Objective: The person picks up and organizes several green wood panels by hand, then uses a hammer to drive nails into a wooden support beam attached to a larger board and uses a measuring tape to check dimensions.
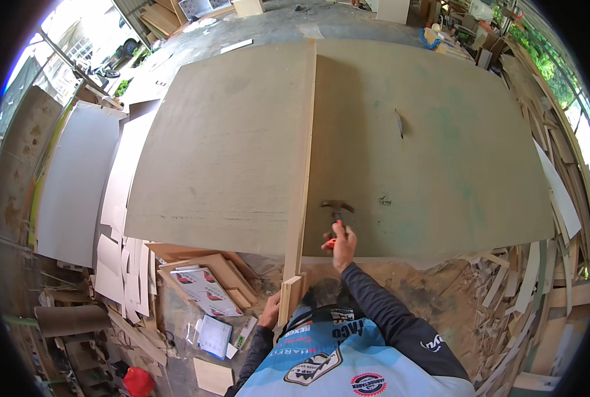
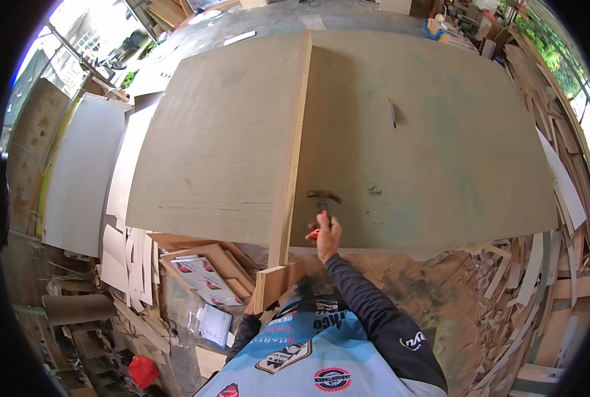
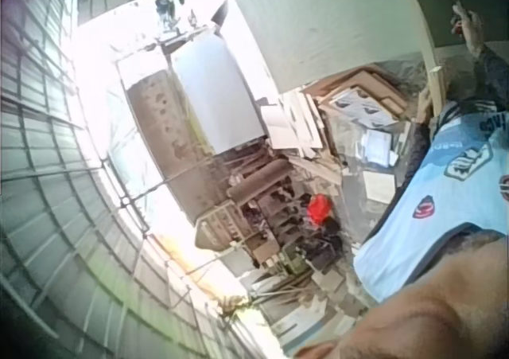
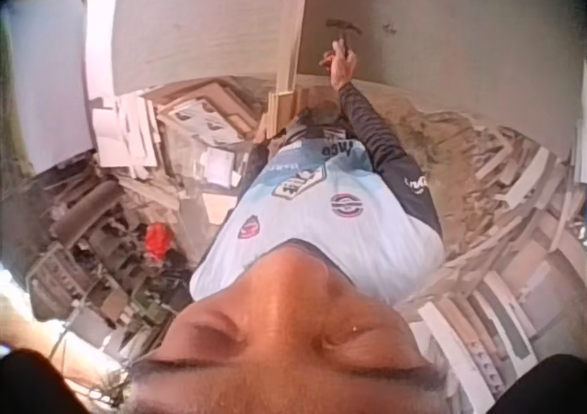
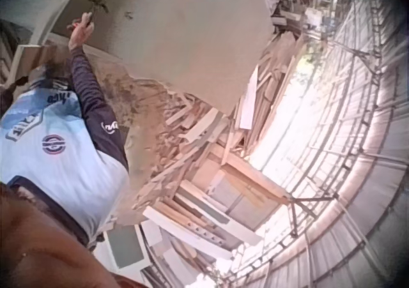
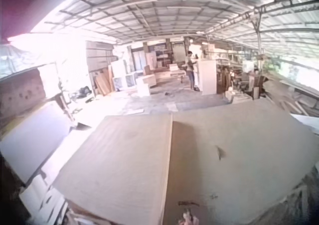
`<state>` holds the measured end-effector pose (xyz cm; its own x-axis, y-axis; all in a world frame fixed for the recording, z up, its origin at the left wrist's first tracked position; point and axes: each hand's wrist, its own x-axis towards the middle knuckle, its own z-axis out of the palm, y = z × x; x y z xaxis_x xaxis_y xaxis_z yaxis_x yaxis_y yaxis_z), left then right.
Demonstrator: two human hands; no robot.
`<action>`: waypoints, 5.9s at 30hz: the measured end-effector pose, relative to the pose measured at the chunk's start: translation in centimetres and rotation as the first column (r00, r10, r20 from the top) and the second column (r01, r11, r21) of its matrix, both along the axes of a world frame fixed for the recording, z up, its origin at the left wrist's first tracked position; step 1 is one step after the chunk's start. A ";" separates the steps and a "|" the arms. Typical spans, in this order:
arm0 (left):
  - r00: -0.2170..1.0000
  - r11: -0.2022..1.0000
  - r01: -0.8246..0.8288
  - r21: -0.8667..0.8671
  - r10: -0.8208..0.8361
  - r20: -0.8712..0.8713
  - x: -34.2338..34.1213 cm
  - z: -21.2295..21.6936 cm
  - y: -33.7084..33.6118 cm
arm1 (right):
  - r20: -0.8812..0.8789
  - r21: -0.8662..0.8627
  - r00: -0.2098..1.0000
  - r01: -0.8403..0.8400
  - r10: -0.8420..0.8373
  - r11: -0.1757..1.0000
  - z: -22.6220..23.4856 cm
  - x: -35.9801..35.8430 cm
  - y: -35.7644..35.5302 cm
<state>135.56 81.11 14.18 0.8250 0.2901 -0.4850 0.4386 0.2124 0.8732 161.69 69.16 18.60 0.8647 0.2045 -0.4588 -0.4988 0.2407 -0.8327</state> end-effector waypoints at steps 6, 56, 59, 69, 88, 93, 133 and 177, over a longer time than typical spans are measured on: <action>0.999 0.998 0.028 -0.059 -0.026 0.028 -3.0 -1.4 0.9 | 0.146 -0.103 0.984 -0.084 0.098 0.991 -0.8 -4.9 4.0; 0.999 1.000 -0.004 -0.027 0.003 -0.040 -10.9 -2.8 6.2 | 0.324 -0.130 0.920 -0.187 0.220 0.974 -3.0 4.2 12.1; 0.996 0.997 -0.058 -0.060 0.054 -0.076 -13.2 -1.5 6.7 | 0.281 -0.082 0.959 0.003 0.020 0.997 -3.5 5.4 12.2; 0.966 0.973 -0.207 -0.099 0.187 -0.178 -16.9 1.2 8.0 | 0.071 0.065 0.808 0.582 -0.585 0.811 -1.4 4.3 18.9; 0.960 0.960 -0.231 -0.159 0.197 -0.201 -17.6 0.9 10.6 | 0.417 -0.486 0.903 0.129 0.100 0.864 -7.1 9.2 24.7; 0.958 0.960 -0.238 -0.150 0.206 -0.201 -17.8 1.6 11.2 | 0.078 -0.184 0.828 0.559 -0.555 0.809 1.3 5.9 26.3; 0.933 0.636 0.179 0.751 0.134 -0.335 -3.0 7.6 12.3 | 0.342 -0.280 0.930 -0.036 0.135 0.959 -3.0 3.4 -5.6; 0.864 0.494 0.365 0.789 0.136 -0.484 1.1 11.3 17.7 | 0.146 -0.762 0.987 0.153 -0.062 0.629 -1.4 0.4 -1.9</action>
